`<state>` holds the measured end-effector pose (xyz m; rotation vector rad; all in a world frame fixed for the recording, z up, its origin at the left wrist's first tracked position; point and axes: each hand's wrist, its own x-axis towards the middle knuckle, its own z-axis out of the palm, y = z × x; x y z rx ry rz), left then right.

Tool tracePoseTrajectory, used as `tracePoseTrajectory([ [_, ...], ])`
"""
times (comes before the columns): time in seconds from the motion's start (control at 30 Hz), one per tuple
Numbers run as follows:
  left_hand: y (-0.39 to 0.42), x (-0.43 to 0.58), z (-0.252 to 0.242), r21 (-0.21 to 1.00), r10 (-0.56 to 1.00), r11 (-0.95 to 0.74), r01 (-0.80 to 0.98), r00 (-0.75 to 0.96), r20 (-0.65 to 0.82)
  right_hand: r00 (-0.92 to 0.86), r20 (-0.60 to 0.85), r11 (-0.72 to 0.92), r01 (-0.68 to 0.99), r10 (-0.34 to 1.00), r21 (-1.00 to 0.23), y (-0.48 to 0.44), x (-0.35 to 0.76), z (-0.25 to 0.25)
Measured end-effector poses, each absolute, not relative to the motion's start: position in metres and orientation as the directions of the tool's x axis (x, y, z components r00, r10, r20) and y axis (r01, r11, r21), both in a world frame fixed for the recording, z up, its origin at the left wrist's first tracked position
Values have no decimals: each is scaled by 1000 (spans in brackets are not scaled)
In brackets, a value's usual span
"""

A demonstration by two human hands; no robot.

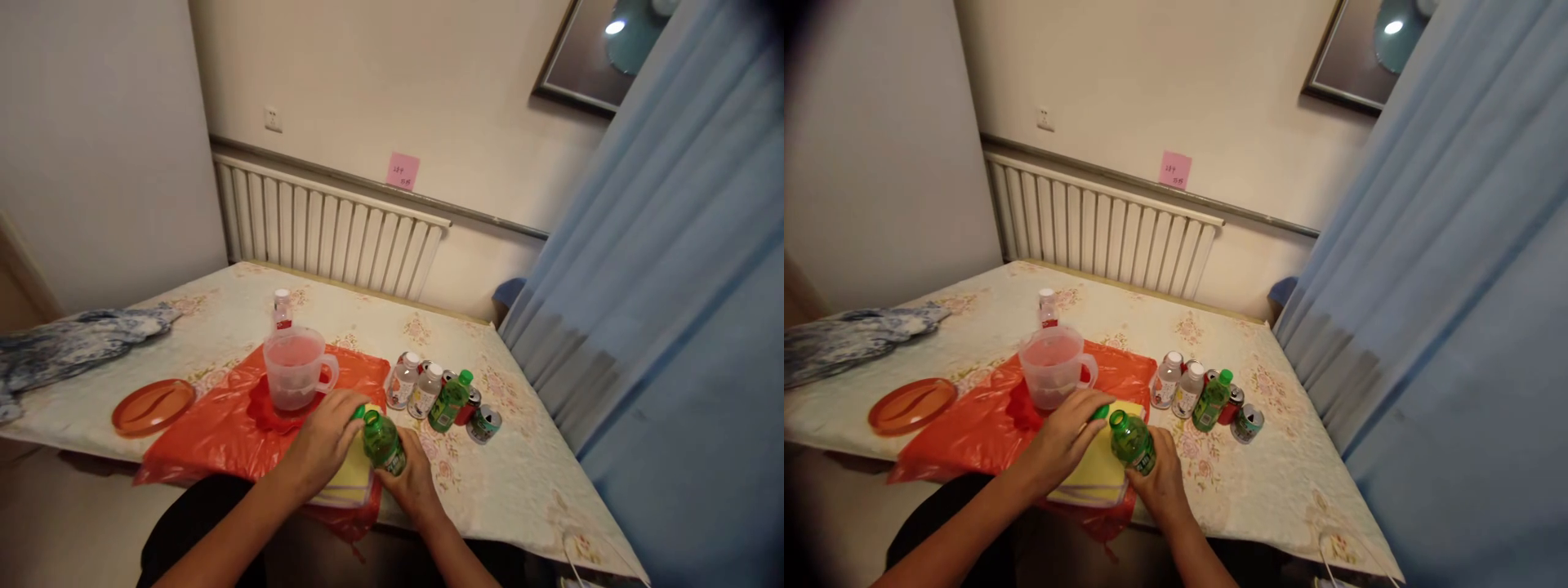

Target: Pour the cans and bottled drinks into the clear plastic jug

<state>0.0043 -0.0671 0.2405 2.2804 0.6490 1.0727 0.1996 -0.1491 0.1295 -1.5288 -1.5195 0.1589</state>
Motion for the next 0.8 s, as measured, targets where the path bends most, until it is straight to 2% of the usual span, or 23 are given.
tracePoseTrajectory([
  [0.07,-61,-10,232,765,753,-616,191,427,500,217,511,214,724,832,-656,-141,198,138],
  [0.1,-58,-17,225,838,825,-517,175,361,434,207,515,218,732,832,-646,-137,198,144],
  [0.17,-52,-30,205,968,947,-236,84,246,209,175,531,237,751,829,-616,-125,198,157],
  [0.2,-49,-36,192,996,969,-87,9,232,82,151,540,250,763,828,-596,-119,198,164],
  [0.27,-45,-46,163,975,963,135,-178,255,-87,96,558,271,797,824,-539,-105,198,178],
  [0.37,-44,-61,119,843,888,401,-359,380,-260,18,577,282,860,816,-426,-81,200,201],
  [0.47,-45,-79,84,741,822,527,-416,471,-320,-37,570,245,925,821,-292,-55,203,222],
  [0.53,-45,-87,69,704,799,552,-447,525,-293,-64,550,198,962,833,-189,-38,204,235],
  [0.67,-42,-91,55,688,789,557,-465,554,-265,-126,503,134,991,855,21,-10,206,256],
  [0.8,-38,-83,50,687,788,565,-457,544,-287,-183,466,113,978,865,175,11,205,271],
])
